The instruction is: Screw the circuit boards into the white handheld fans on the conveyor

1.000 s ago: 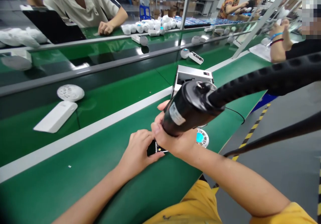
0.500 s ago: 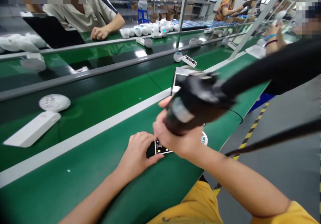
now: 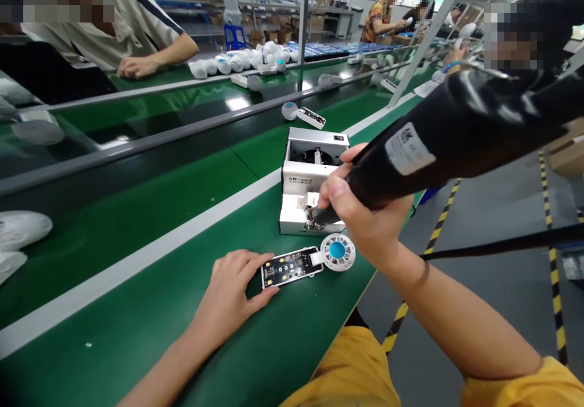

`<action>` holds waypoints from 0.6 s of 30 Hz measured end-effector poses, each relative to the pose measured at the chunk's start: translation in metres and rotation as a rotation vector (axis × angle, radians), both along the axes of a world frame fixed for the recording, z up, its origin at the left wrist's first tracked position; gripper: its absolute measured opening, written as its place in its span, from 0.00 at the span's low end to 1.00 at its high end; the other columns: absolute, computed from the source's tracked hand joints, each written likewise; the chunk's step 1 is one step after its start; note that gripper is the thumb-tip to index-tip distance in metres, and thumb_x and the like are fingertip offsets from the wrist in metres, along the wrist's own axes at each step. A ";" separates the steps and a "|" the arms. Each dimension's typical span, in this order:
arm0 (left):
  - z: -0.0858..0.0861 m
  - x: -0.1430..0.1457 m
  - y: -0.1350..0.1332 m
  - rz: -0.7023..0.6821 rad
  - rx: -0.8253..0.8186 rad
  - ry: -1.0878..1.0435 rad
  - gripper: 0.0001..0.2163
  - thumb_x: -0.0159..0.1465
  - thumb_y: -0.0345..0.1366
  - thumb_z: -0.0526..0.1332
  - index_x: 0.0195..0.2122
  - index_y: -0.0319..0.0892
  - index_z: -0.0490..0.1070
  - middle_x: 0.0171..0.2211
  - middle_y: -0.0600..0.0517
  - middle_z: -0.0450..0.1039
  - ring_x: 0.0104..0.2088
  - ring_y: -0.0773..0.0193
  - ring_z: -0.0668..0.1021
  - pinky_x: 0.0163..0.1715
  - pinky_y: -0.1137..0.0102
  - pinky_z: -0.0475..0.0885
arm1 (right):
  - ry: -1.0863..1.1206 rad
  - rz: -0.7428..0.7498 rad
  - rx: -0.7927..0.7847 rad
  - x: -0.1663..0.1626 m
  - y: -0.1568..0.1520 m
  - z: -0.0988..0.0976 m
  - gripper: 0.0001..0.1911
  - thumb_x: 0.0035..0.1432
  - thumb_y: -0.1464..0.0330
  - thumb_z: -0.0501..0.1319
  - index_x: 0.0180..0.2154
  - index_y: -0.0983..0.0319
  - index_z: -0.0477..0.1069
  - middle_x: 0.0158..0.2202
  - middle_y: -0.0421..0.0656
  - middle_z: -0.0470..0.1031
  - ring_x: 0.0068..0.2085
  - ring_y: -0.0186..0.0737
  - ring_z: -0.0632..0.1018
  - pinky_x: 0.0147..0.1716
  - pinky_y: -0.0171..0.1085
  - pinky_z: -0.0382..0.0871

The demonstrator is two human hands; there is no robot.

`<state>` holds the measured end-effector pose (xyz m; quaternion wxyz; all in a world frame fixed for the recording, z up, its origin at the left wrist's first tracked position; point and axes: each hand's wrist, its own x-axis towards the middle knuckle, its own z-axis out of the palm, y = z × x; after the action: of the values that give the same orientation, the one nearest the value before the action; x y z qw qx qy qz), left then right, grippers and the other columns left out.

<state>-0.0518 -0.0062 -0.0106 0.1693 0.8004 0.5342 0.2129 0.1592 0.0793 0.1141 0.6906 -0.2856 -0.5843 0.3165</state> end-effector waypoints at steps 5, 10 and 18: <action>0.003 0.003 0.000 0.003 -0.005 0.003 0.20 0.61 0.39 0.67 0.53 0.45 0.66 0.46 0.49 0.71 0.49 0.51 0.69 0.48 0.57 0.60 | -0.060 0.193 -0.094 -0.002 -0.026 -0.004 0.13 0.59 0.67 0.65 0.45 0.56 0.67 0.25 0.37 0.71 0.23 0.40 0.73 0.25 0.44 0.71; 0.007 0.006 -0.001 0.009 -0.023 -0.011 0.20 0.60 0.40 0.67 0.52 0.45 0.67 0.47 0.49 0.72 0.49 0.52 0.69 0.47 0.57 0.60 | -0.128 0.313 -0.142 -0.022 -0.054 -0.022 0.13 0.62 0.61 0.63 0.46 0.53 0.65 0.24 0.36 0.70 0.22 0.40 0.73 0.28 0.47 0.73; 0.007 0.009 -0.002 0.005 -0.030 -0.018 0.19 0.59 0.38 0.67 0.51 0.44 0.68 0.47 0.49 0.73 0.48 0.51 0.69 0.46 0.57 0.60 | -0.200 0.275 -0.156 -0.034 -0.057 -0.046 0.11 0.55 0.58 0.67 0.36 0.54 0.69 0.27 0.44 0.71 0.34 0.51 0.77 0.34 0.51 0.74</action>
<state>-0.0430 -0.0081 -0.0040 0.1856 0.7946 0.5376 0.2126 0.1256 0.0222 0.0677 0.5553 -0.2857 -0.6571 0.4221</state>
